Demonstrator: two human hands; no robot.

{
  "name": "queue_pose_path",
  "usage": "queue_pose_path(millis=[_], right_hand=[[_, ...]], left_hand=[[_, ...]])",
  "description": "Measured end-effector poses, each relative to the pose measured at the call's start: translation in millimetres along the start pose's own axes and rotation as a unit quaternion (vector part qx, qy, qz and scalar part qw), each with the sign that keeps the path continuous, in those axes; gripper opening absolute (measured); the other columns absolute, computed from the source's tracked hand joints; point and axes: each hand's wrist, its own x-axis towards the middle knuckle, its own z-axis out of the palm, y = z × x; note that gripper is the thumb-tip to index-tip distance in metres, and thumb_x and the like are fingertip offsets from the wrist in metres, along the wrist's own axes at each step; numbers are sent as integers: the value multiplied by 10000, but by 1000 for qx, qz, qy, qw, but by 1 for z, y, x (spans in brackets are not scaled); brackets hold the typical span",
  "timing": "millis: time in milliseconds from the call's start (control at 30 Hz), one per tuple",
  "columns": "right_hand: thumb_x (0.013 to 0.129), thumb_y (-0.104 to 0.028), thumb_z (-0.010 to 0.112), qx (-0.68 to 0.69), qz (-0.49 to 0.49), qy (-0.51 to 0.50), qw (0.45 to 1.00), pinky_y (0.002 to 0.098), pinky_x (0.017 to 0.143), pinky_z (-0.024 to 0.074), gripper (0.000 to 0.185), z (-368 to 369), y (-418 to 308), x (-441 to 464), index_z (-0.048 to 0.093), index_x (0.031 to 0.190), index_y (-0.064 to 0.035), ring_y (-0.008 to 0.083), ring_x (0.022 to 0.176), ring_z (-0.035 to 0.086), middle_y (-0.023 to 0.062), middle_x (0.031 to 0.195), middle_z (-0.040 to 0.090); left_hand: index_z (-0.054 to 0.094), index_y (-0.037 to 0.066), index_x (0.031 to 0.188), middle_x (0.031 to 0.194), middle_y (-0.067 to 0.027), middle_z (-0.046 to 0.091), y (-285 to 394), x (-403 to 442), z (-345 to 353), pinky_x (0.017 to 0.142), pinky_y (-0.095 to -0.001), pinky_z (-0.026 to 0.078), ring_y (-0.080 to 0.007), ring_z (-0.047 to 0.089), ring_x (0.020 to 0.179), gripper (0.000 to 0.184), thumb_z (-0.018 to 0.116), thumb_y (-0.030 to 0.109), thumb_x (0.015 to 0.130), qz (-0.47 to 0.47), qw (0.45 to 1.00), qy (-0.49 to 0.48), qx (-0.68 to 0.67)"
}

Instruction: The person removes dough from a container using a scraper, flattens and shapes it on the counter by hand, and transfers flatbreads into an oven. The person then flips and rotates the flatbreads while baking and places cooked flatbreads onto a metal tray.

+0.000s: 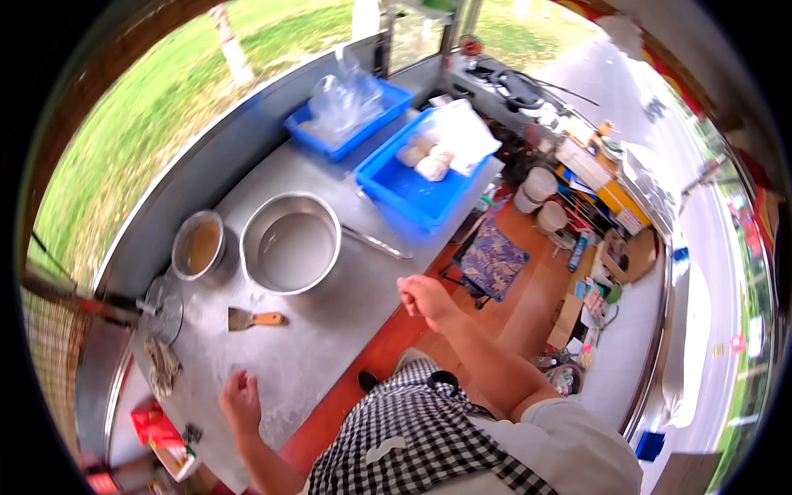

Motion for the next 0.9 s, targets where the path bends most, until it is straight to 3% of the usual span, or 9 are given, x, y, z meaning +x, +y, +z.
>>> queue_pose_path(millis=[200,533,733,900], right_hand=[[1031,-272,650,-76,35,24,996,242,538,417,249,-16,9,46,633,914,-53,77,585,506,-15,724,567],[1034,-241,643,-253,-4,-80,964,251,611,470,215,-20,-55,151,674,988,-33,73,671,570,1,805,647],[1048,-259,614,-272,-22,-168,947,254,629,484,229,27,-84,185,678,1006,-44,78,697,586,0,822,656],[1063,-268,592,-202,10,-228,952,241,632,477,250,67,-77,209,662,952,-55,79,701,581,2,807,646]], left_hand=[[717,-26,1085,911,-149,759,19,32,14,765,-346,578,-240,739,817,247,752,176,947,-10,998,-23,65],[728,-18,1087,910,-155,764,38,60,110,808,-368,581,-268,747,859,307,768,222,901,-186,982,31,-10],[698,-12,1196,1076,-171,759,38,79,150,867,-392,574,-286,747,931,429,775,294,904,-235,969,59,54],[646,12,1287,1215,-177,711,10,96,177,973,-428,536,-319,693,1112,526,771,346,900,-285,950,68,105]])
